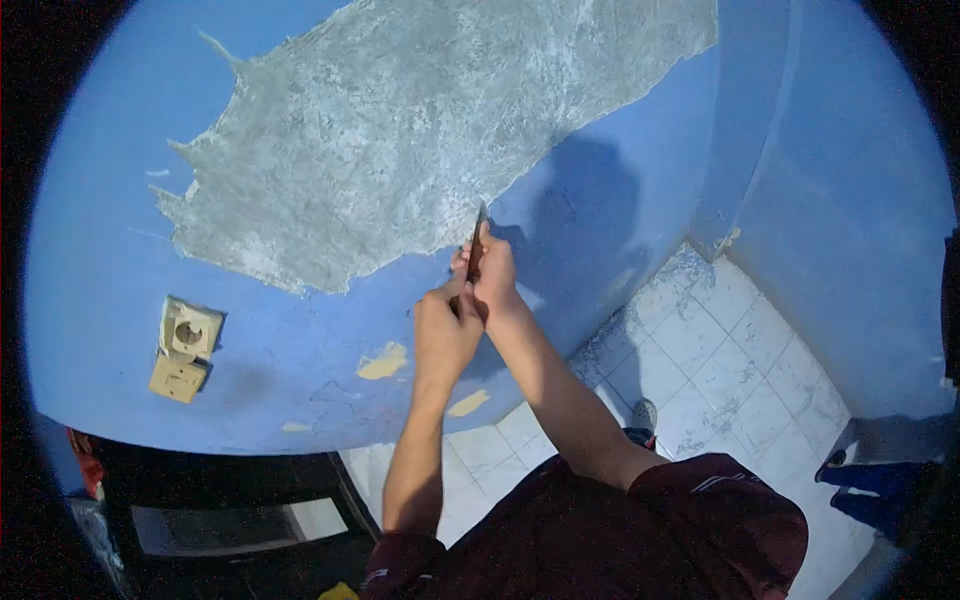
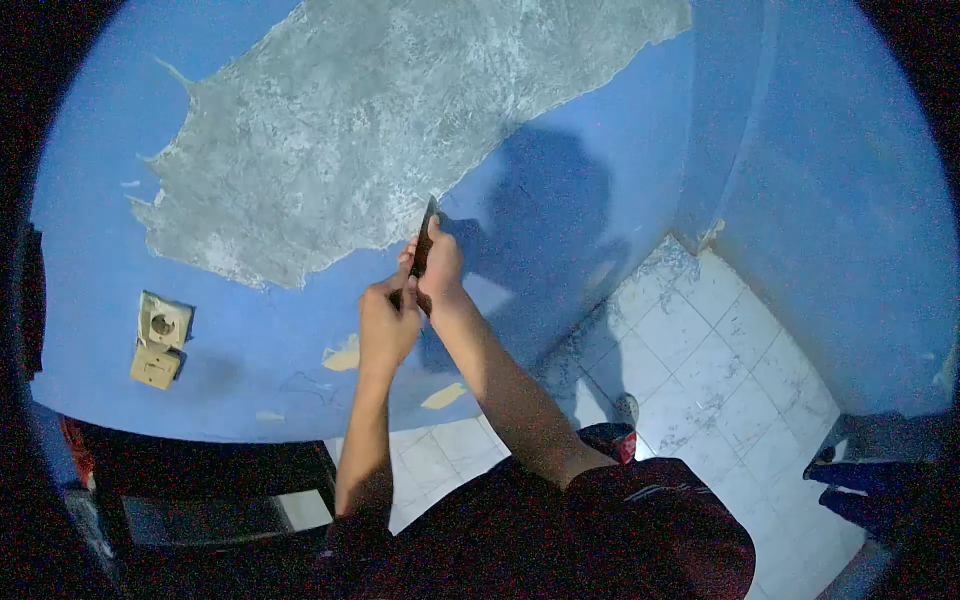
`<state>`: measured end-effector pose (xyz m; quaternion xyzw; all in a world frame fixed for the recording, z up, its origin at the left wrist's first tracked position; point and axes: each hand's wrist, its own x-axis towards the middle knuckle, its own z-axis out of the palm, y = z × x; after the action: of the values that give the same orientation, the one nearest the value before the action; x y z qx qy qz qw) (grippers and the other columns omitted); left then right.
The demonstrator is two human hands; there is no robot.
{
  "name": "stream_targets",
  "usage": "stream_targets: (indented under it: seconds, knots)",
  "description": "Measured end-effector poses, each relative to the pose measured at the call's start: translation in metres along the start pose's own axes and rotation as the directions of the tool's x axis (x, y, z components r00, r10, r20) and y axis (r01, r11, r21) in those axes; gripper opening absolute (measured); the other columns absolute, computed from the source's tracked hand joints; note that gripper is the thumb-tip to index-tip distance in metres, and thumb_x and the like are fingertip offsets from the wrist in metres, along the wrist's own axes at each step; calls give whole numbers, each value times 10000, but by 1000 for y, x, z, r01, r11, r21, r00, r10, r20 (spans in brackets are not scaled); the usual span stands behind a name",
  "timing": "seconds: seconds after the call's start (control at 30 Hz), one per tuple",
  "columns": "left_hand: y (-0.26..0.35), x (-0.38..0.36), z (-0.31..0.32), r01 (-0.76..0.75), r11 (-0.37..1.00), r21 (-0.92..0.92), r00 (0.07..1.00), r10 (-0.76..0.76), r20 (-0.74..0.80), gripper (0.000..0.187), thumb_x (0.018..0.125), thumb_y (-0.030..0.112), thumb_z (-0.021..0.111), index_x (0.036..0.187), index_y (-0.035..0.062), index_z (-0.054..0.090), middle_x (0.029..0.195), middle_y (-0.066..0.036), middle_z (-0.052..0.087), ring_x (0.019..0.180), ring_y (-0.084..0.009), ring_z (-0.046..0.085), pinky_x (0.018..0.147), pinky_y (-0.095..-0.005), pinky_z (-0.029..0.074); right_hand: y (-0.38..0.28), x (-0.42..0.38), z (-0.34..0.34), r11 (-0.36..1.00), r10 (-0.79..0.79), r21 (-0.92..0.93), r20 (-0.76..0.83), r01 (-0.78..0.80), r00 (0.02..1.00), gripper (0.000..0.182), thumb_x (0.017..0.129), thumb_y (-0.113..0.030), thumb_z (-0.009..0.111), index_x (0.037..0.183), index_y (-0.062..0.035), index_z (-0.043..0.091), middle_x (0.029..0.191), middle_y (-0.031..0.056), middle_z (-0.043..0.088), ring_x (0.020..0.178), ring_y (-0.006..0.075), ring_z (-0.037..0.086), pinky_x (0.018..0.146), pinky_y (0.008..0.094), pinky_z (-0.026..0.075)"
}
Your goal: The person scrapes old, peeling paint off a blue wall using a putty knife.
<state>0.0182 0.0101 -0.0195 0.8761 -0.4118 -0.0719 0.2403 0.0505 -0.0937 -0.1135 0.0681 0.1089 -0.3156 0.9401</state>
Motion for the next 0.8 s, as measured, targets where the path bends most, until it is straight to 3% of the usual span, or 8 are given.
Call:
stream_targets:
  seconds: [0.1, 0.13, 0.17, 0.27, 0.3, 0.5, 0.73, 0.8]
  knots:
    - [-12, 3, 5, -183, 977, -113, 978, 169, -123, 297, 900, 48, 544, 1160, -75, 616, 790, -328, 594, 685, -283, 681, 649, -349, 479, 11, 4, -2, 1000, 26, 14, 10, -26, 1000, 334, 1016, -325, 461, 820, -57, 495, 690, 50, 467, 591, 175, 458, 555, 294, 439]
    - [-10, 5, 6, -183, 978, -100, 976, 169, -136, 293, 894, 50, 549, 1149, -77, 619, 740, -314, 577, 621, -272, 632, 623, -354, 467, 14, 6, -6, 999, 54, 6, 11, -54, 998, 342, 1017, -330, 459, 814, -56, 495, 685, 50, 469, 592, 175, 461, 552, 292, 439]
    - [-8, 5, 6, -177, 981, -81, 976, 164, -146, 290, 889, 52, 555, 1138, -80, 622, 691, -299, 560, 556, -262, 582, 597, -359, 455, 7, 7, -6, 995, -33, -88, 84, 40, 996, 413, 1011, -392, 460, 792, -41, 474, 678, 73, 470, 585, 207, 472, 576, 323, 460]
    - [5, 8, 5, -142, 990, 21, 987, 143, -71, 287, 885, 39, 554, 1134, -88, 619, 658, -278, 545, 541, -207, 506, 585, -355, 445, -4, 5, -4, 1000, -24, -14, -9, 24, 1000, 414, 999, -404, 486, 803, -39, 492, 688, 73, 473, 592, 199, 471, 575, 316, 464]
    - [-5, 8, 10, -165, 985, -46, 982, 160, -96, 290, 889, 26, 545, 1147, -87, 612, 658, -276, 524, 561, -164, 492, 584, -347, 443, -2, 0, -7, 1000, -12, -23, -22, 11, 1000, 414, 999, -404, 486, 803, -39, 492, 688, 73, 473, 592, 199, 471, 575, 316, 464]
    - [-11, 1, 14, -175, 979, -100, 970, 154, -191, 281, 908, 34, 550, 1152, -89, 612, 639, -231, 506, 584, -124, 454, 577, -325, 438, 3, 0, -5, 994, 71, 91, -27, -68, 997, 350, 986, -327, 538, 792, -38, 496, 671, 55, 477, 573, 174, 466, 541, 284, 453]
    - [-11, 20, 4, -89, 994, -59, 992, 83, -98, 286, 907, 40, 563, 1173, -39, 632, 632, -214, 504, 583, -111, 451, 569, -318, 431, -1, 5, 6, 997, 50, 61, -111, -44, 993, 377, 971, -361, 564, 813, -28, 485, 721, 59, 488, 612, 171, 474, 565, 283, 471]
    - [-8, 15, -1, -56, 998, -19, 996, 55, -74, 287, 892, 33, 571, 1163, -25, 642, 623, -205, 524, 577, -113, 469, 574, -323, 434, 7, 10, 0, 990, 33, 139, -85, -21, 996, 436, 948, -436, 572, 841, -19, 505, 729, 84, 508, 593, 212, 495, 558, 329, 489]
